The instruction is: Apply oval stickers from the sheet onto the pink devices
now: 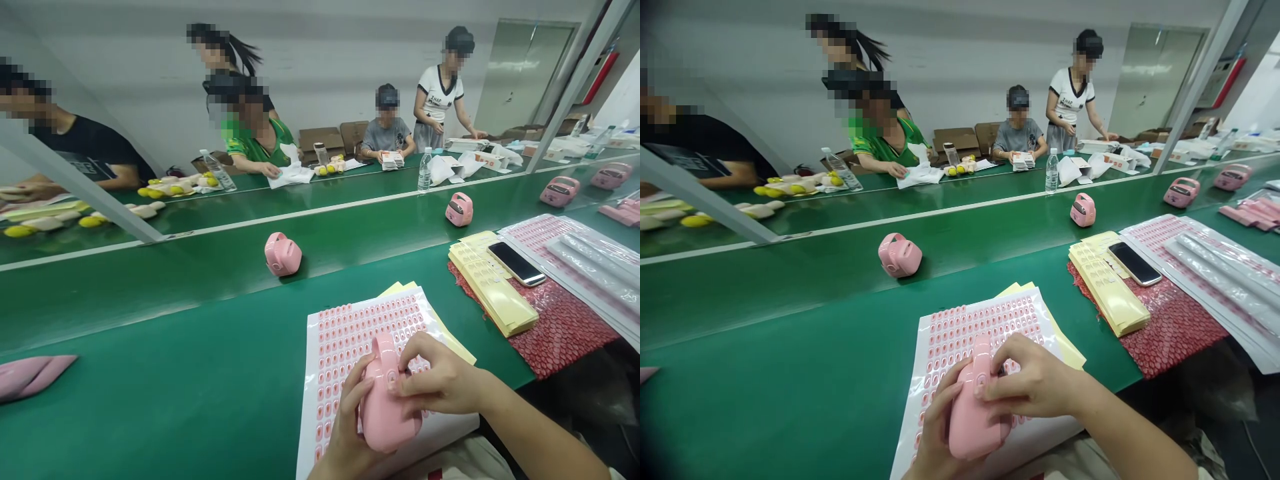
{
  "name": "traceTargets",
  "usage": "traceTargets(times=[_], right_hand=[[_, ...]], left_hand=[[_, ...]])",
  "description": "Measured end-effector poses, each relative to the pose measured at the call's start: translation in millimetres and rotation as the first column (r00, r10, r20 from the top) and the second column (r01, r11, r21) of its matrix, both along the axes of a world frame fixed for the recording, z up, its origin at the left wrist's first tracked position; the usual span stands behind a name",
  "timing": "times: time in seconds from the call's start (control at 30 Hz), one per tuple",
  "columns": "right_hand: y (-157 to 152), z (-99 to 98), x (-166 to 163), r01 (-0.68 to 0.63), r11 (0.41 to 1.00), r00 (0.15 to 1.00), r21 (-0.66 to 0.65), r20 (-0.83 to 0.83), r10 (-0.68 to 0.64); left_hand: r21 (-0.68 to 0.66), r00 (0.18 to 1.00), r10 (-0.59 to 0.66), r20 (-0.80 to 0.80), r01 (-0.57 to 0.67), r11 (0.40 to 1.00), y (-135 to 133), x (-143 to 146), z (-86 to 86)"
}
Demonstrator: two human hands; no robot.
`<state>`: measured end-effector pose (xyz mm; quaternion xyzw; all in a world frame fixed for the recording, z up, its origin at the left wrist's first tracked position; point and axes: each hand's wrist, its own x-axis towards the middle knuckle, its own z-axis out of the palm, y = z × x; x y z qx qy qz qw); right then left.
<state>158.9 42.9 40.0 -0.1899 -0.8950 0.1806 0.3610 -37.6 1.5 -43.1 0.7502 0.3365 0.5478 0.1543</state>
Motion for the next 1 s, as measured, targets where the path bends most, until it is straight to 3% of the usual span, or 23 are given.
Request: traceTargets(times=[0.07,0.27,0.43,0.57,1.0], right_hand=[[-0.2,-1.4,1.1,-0.021,0.999,1.000,-0.034,0.010,0.021],[4.1,4.2,-0.6,-0.037,0.951,0.999,-0.307,-0.026,0.031],[12.1,22.2,-2.1,-0.070,0.980,0.977,-0.185,0.184,0.104],[18.5,30.2,-3.8,-0.160,0.980,0.964,-0.117,0.193,0.181],[30.3,40.9,-6.6,-0.345,0.904,0.895,-0.253,0.202,0.398]], left_hand=[[-0.013,1.000,-0.029,-0.008,0.029,0.999,-0.2,0.2,-0.6],[-0.084,0.993,-0.116,0.006,0.116,0.990,0.6,1.0,8.3],[-0.140,0.976,-0.214,0.043,0.218,0.966,0.7,0.9,17.6],[-0.197,0.956,-0.275,0.107,0.291,0.936,-0.3,-0.1,20.1],[-0.345,0.915,-0.290,0.280,0.378,0.859,-11.0,4.5,4.7]])
